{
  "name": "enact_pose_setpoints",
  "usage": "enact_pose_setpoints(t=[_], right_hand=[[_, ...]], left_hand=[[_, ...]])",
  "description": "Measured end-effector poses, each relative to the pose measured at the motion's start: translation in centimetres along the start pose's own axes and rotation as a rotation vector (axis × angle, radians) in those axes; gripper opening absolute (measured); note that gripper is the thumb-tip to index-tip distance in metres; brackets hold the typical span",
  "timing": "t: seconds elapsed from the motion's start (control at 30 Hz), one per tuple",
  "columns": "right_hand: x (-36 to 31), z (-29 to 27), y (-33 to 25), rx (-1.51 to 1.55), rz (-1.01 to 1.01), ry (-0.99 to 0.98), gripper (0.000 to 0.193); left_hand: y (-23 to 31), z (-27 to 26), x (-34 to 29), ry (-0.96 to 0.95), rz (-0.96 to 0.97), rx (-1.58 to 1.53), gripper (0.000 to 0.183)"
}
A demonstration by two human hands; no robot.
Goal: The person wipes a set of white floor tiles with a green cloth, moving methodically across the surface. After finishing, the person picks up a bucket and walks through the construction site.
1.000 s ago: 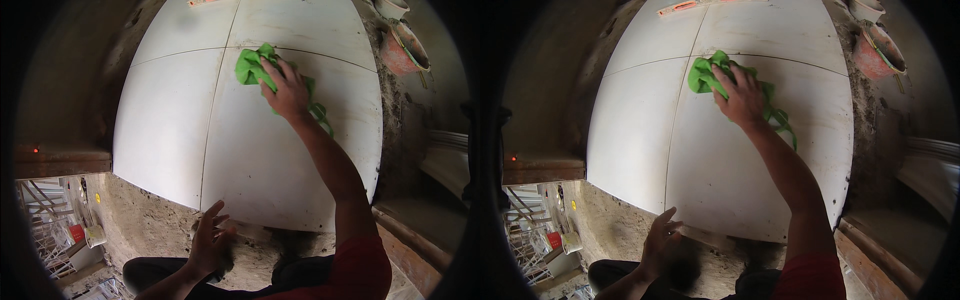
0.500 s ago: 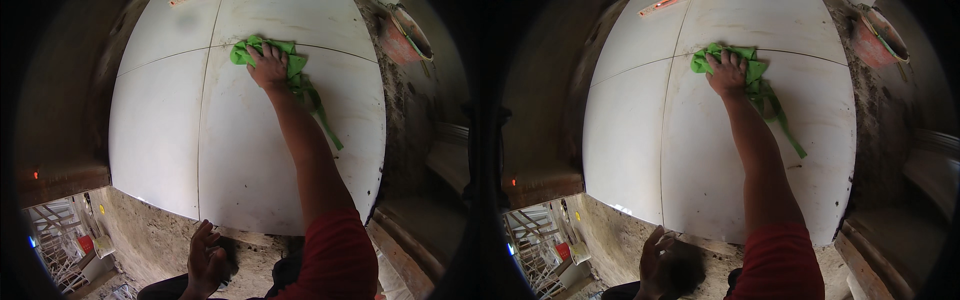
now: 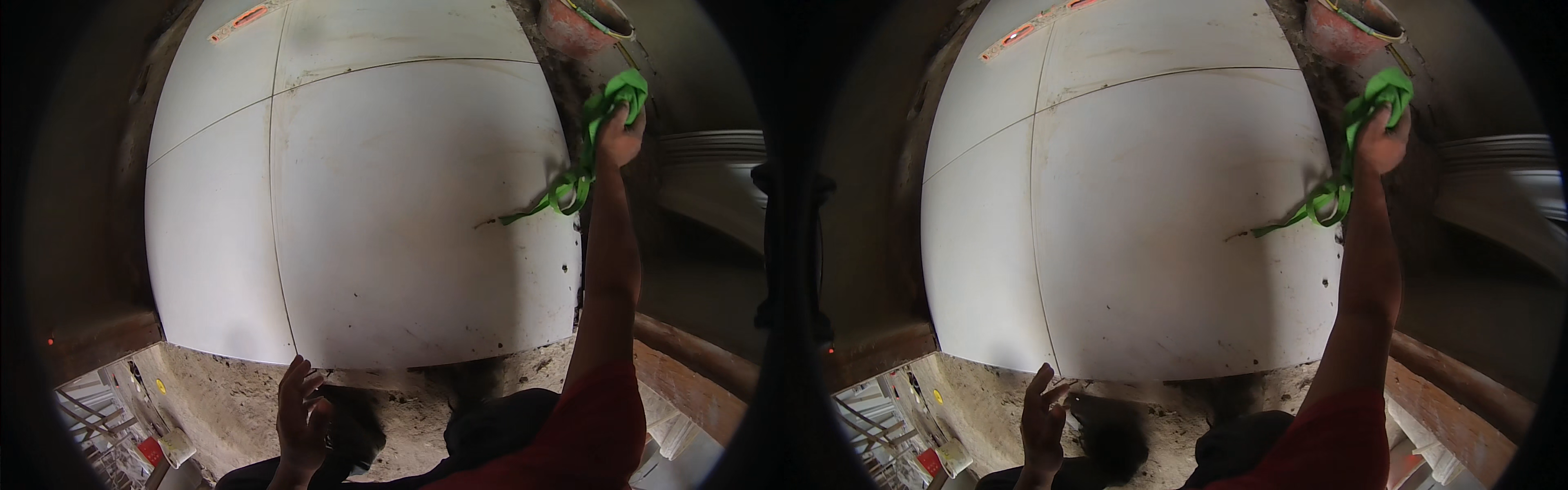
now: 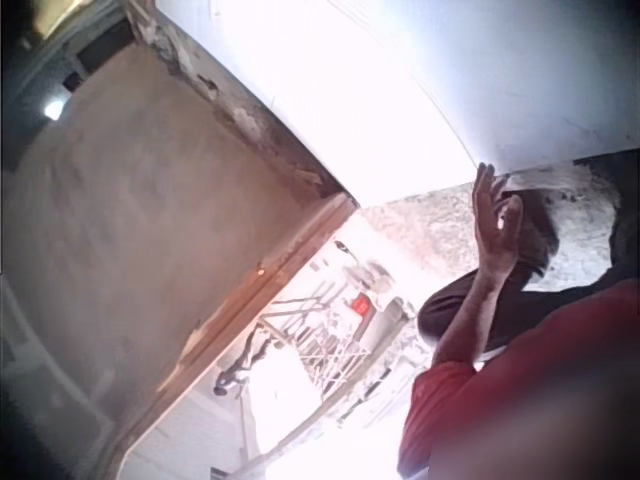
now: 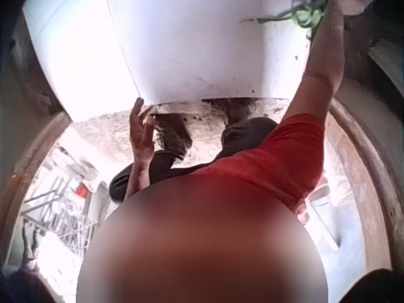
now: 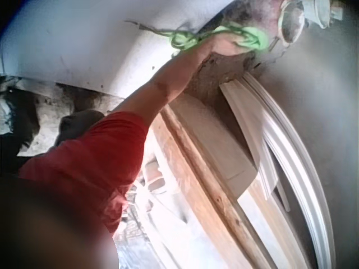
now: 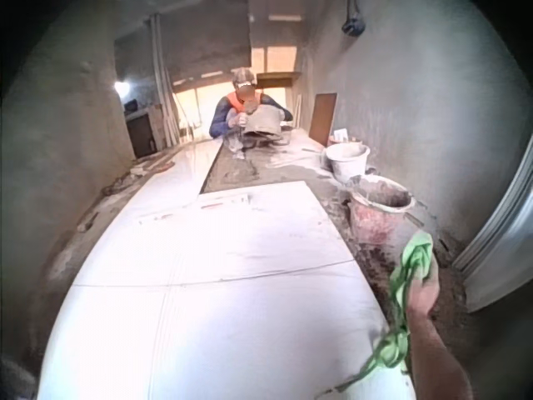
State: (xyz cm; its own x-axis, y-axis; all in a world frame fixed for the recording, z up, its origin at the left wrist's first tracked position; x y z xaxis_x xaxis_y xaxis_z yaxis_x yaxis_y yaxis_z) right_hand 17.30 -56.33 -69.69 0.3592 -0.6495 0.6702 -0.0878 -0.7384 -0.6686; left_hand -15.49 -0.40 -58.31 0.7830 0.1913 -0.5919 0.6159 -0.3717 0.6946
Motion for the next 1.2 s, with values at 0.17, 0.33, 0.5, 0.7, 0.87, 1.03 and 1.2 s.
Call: enact_pose_setpoints(t=[0.17, 0.33, 0.5, 0.7, 0.87, 1.03, 1.2], right_hand=[[-8.3, 5.9, -13.1, 0.36, -0.394, -0.375, 0.046], [-27.8, 3.9, -19.9, 0.103, -1.088, -1.044, 0.062], [-18.3, 3.3, -7.9, -0.148, -0.793, -0.843, 0.064], [4.7, -5.0, 1.4, -0.118, -0.045, -0.145, 0.043], [6.5, 0.0, -5.1, 1.08, 0.65, -0.532, 0.028], [0.5, 3.3, -9.1, 0.862, 0.584, -1.146, 0.032], [-1.6, 6.0, -8.0, 0.851, 0.65, -1.463, 0.045]], left_hand=[[1.3, 0.8, -0.7, -0.012, 0.099, 0.019, 0.069], [2.2, 1.8, -1.6, -0.002, 0.107, 0.081, 0.075], [2.5, 1.2, -2.3, 0.016, 0.166, 0.104, 0.078], [1.5, 0.9, -2.2, -0.005, 0.141, 0.139, 0.076], [1.8, 1.8, -1.2, -0.019, 0.169, 0.158, 0.074], [2.9, 1.5, -2.3, 0.018, 0.268, 0.217, 0.073], [1.2, 0.4, -3.0, 0.092, 0.232, 0.269, 0.074]])
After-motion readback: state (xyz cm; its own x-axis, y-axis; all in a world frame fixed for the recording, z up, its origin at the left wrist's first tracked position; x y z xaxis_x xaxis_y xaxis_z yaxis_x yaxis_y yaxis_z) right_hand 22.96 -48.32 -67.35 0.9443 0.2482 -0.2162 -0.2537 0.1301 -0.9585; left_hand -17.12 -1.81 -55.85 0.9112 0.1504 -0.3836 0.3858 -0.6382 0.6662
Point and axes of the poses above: each hand's wrist, its own x-axis towards the middle knuckle, its own z-axis out of the palm, y = z × x, the point moved 4 cm from there along x, towards the middle knuckle, and after that the axes turned 6 degrees about -z, right-handed, at the moved point
